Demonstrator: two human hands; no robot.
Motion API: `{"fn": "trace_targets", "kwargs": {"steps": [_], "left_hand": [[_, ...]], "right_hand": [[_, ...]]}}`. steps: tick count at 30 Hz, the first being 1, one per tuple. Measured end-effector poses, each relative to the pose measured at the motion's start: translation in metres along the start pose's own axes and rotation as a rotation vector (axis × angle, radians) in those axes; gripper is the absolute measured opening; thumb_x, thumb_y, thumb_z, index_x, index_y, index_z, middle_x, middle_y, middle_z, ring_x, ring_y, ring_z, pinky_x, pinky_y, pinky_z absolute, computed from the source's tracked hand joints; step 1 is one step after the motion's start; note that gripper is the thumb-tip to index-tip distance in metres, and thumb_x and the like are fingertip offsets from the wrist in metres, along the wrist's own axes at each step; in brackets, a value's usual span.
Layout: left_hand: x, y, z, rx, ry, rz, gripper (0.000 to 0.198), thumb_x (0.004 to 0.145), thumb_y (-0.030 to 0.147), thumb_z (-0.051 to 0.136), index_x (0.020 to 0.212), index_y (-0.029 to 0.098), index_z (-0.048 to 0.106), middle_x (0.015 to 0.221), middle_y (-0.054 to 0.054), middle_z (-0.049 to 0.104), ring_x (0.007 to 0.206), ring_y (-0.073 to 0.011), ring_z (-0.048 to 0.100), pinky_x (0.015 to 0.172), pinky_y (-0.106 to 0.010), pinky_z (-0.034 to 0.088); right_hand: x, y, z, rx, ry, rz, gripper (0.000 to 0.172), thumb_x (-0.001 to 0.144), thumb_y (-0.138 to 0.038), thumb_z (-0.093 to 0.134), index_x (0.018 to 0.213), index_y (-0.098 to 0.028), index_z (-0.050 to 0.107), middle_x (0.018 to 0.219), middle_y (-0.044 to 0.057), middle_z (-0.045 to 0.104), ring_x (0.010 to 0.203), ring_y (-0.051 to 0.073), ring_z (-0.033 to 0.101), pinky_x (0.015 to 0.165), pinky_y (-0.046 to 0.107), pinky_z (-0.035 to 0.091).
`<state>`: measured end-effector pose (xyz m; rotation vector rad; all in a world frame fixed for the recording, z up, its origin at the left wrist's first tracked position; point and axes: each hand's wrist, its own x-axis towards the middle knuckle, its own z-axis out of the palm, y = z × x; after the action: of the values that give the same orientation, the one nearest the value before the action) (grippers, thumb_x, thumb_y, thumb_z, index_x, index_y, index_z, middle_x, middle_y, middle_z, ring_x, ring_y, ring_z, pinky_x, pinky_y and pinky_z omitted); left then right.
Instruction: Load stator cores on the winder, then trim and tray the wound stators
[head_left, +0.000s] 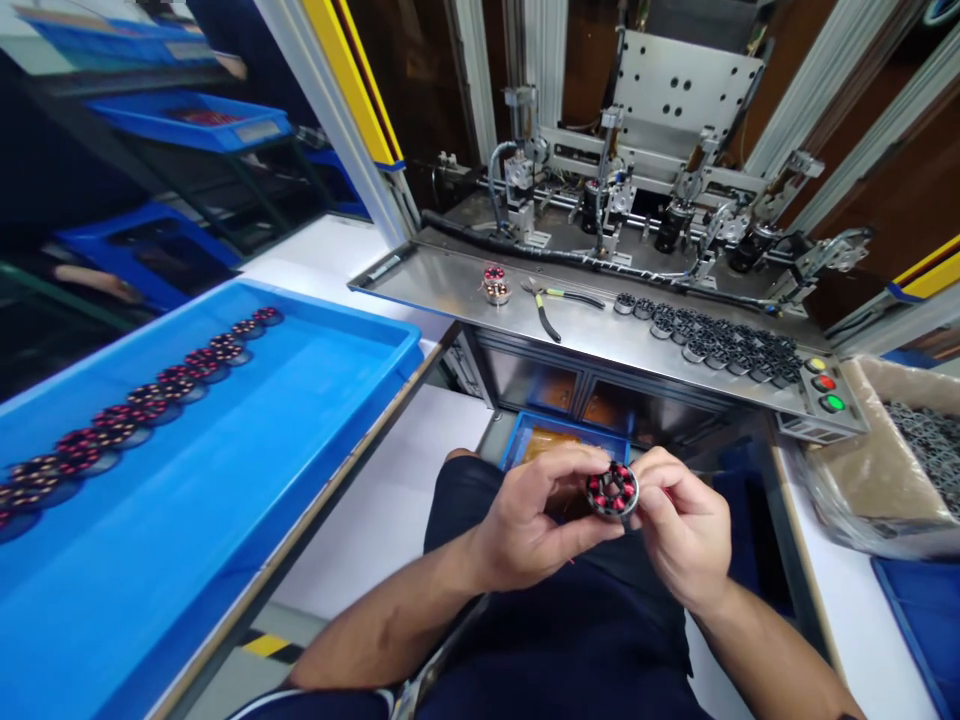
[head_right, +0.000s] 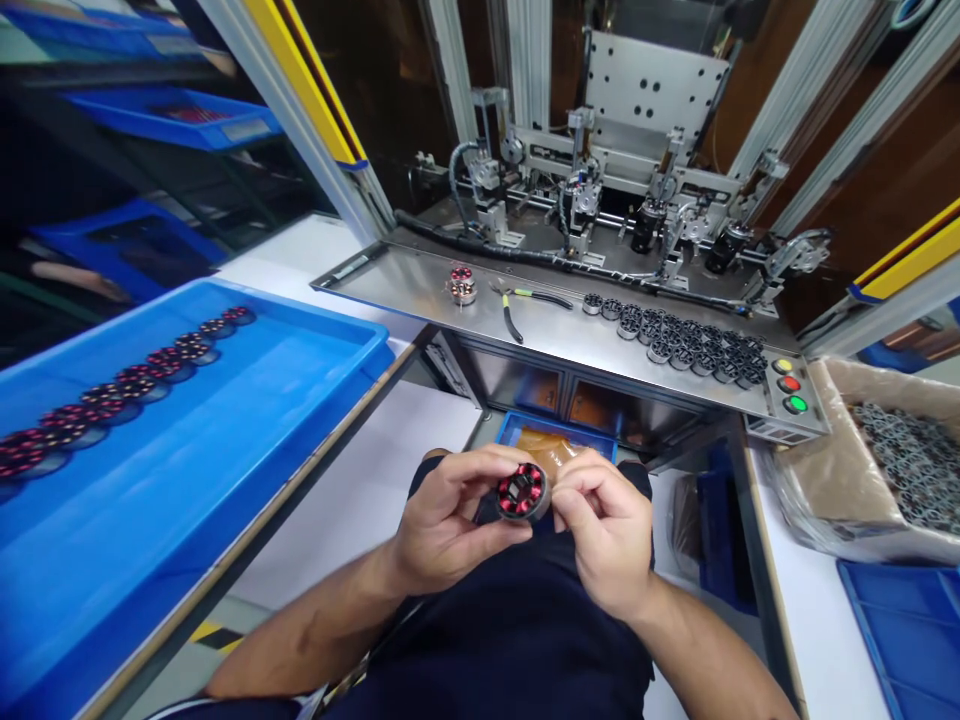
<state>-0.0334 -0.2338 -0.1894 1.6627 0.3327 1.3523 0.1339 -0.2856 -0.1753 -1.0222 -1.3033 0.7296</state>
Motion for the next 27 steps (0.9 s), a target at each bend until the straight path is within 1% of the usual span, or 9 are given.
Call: {"fn": "trace_targets", "kwargs": {"steps": [3,7,10,13,16,19,22,27], "left_hand": [[0.003,0.004,-0.005,0.119,-0.032,0.042,0.056,0.08,0.019,0.082,0.132,0.021,0.06,0.11,-0.013,0.075,0.095,-0.0216,0.075,0.082,-0.029,0.063],[0.01,0.011,-0.008,0.255,-0.045,0.113,0.054,0.078,0.017,0.084,0.128,0.02,0.066,0.106,-0.012,0.078,0.095,-0.0223,0.075,0.087,-0.031,0.062],[0.013,0.013,-0.009,0.273,-0.052,0.136,0.054,0.078,0.014,0.083,0.129,0.019,0.066,0.106,-0.012,0.078,0.096,-0.0215,0.075,0.087,-0.03,0.062],[0.014,0.012,-0.011,0.282,-0.053,0.136,0.056,0.077,0.013,0.083,0.13,0.019,0.065,0.108,-0.012,0.078,0.098,-0.0213,0.075,0.089,-0.029,0.061],[0.013,0.012,-0.013,0.267,-0.07,0.135,0.06,0.078,0.011,0.081,0.135,0.021,0.064,0.11,-0.012,0.078,0.1,-0.0214,0.075,0.09,-0.03,0.061],[0.011,0.011,-0.015,0.255,-0.095,0.128,0.061,0.08,0.008,0.078,0.137,0.022,0.062,0.112,-0.012,0.076,0.102,-0.0216,0.074,0.091,-0.031,0.061],[0.009,0.011,-0.017,0.262,-0.111,0.115,0.058,0.082,0.005,0.074,0.135,0.023,0.063,0.114,-0.012,0.074,0.103,-0.0208,0.073,0.091,-0.031,0.061],[0.008,0.009,-0.018,0.255,-0.121,0.131,0.049,0.086,0.003,0.068,0.132,0.02,0.065,0.115,-0.013,0.072,0.107,-0.0192,0.071,0.093,-0.031,0.06]], "right_hand": [[-0.003,0.007,0.001,0.136,-0.023,0.161,0.034,0.096,-0.037,0.066,0.068,-0.019,0.06,0.062,0.0,0.056,0.056,0.013,0.052,0.052,0.027,0.041],[0.001,0.007,0.005,0.267,-0.018,0.25,0.034,0.091,-0.042,0.071,0.068,-0.019,0.062,0.058,-0.002,0.055,0.051,0.011,0.048,0.05,0.025,0.04],[0.005,0.006,0.01,0.382,-0.038,0.334,0.035,0.088,-0.042,0.074,0.065,-0.018,0.062,0.057,-0.003,0.054,0.046,0.009,0.044,0.048,0.024,0.04],[0.006,0.006,0.012,0.449,-0.044,0.398,0.035,0.087,-0.041,0.076,0.065,-0.018,0.062,0.055,-0.004,0.054,0.043,0.008,0.042,0.047,0.023,0.037],[0.006,0.008,0.013,0.468,-0.035,0.421,0.034,0.085,-0.041,0.077,0.065,-0.018,0.062,0.054,-0.004,0.054,0.043,0.007,0.042,0.048,0.022,0.038],[0.006,0.009,0.013,0.469,-0.032,0.412,0.033,0.085,-0.04,0.078,0.066,-0.018,0.063,0.058,-0.003,0.055,0.044,0.007,0.043,0.048,0.022,0.039],[0.006,0.009,0.012,0.45,-0.034,0.396,0.032,0.085,-0.04,0.078,0.067,-0.017,0.065,0.061,-0.002,0.056,0.044,0.007,0.043,0.046,0.021,0.036],[0.005,0.009,0.012,0.389,0.002,0.39,0.035,0.084,-0.044,0.079,0.065,-0.018,0.065,0.057,-0.002,0.055,0.05,0.01,0.046,0.051,0.023,0.041]]}}
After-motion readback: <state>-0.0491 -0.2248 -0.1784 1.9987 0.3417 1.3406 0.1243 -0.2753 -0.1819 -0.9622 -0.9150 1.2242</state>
